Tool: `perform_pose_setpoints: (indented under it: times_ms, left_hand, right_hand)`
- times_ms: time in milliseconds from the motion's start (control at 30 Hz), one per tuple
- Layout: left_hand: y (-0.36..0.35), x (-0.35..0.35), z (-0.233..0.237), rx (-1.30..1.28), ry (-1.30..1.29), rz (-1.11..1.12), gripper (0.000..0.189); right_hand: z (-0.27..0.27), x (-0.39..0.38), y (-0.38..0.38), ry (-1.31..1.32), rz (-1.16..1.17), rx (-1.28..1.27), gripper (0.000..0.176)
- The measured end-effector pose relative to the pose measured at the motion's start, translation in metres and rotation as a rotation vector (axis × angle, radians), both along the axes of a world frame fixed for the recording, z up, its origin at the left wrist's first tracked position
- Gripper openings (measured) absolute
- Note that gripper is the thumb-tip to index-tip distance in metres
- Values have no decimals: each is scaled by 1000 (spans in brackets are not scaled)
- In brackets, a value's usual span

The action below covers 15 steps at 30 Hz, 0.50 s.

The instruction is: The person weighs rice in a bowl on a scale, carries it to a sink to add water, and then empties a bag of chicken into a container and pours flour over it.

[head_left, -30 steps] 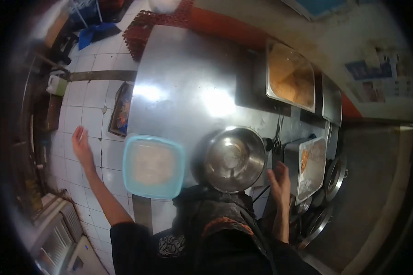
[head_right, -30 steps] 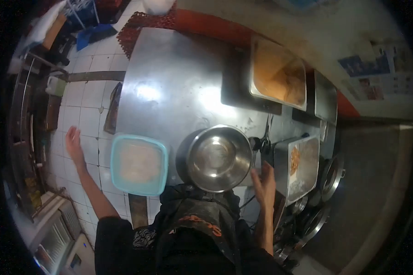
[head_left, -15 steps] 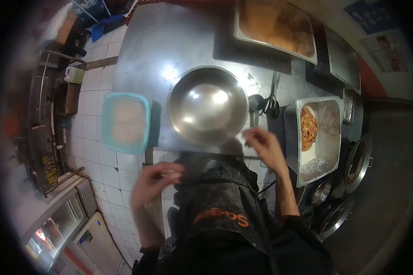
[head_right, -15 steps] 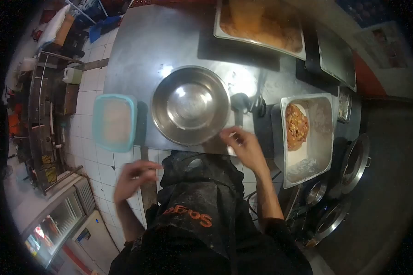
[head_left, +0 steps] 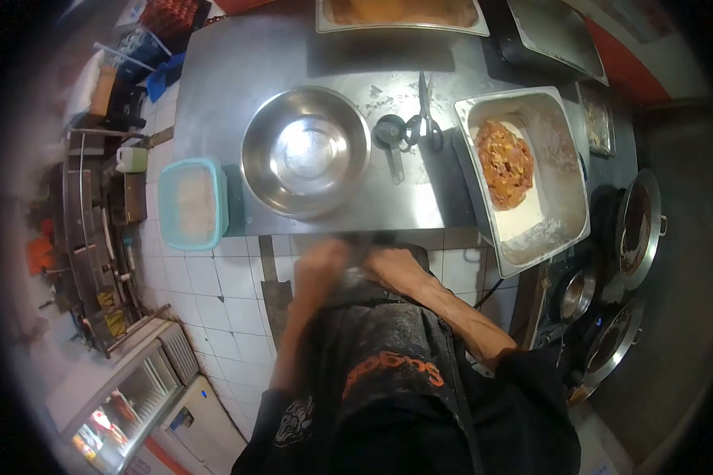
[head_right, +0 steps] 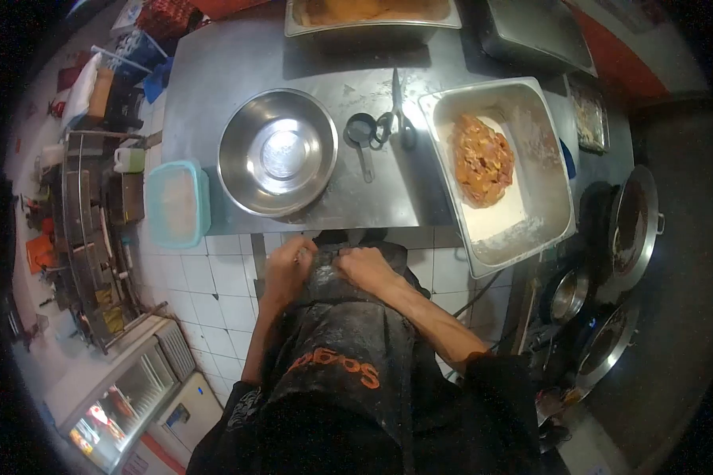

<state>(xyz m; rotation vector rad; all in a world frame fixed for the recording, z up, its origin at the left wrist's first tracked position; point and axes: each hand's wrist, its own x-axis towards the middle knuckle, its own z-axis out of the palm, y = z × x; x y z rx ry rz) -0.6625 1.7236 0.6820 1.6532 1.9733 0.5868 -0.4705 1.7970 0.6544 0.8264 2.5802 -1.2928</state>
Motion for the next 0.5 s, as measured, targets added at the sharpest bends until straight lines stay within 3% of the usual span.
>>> perform_pose_setpoints:
  times_ms: [33,133,200,267,333,400,467,500]
  left_hand:
    - [3,-4,2,1,-4,-16,25]
    - [14,-10,26,30,-106,-28,27]
    - [19,-7,42,-80,-479,-129,35]
    - [14,-9,37,-81,-515,-246,42]
    - [10,-10,33,-163,-548,-306,43]
    - [8,-18,24,-209,-564,-264,37]
    - [12,-25,21,-365,-852,1,29]
    - [24,-20,47,-268,-879,58,24]
  right_hand:
    - [20,4,4,135,-99,-40,19]
    - [46,13,6,218,-257,-169,20]
    - [28,17,0,334,-285,-148,21]
    - [26,16,-5,451,-311,-130,22]
    - [42,12,-4,350,-732,-666,24]
    - [46,8,-3,432,-788,-696,27]
    - [47,5,-3,446,-1042,-817,25]
    - [56,2,-1,424,-1054,-789,24]
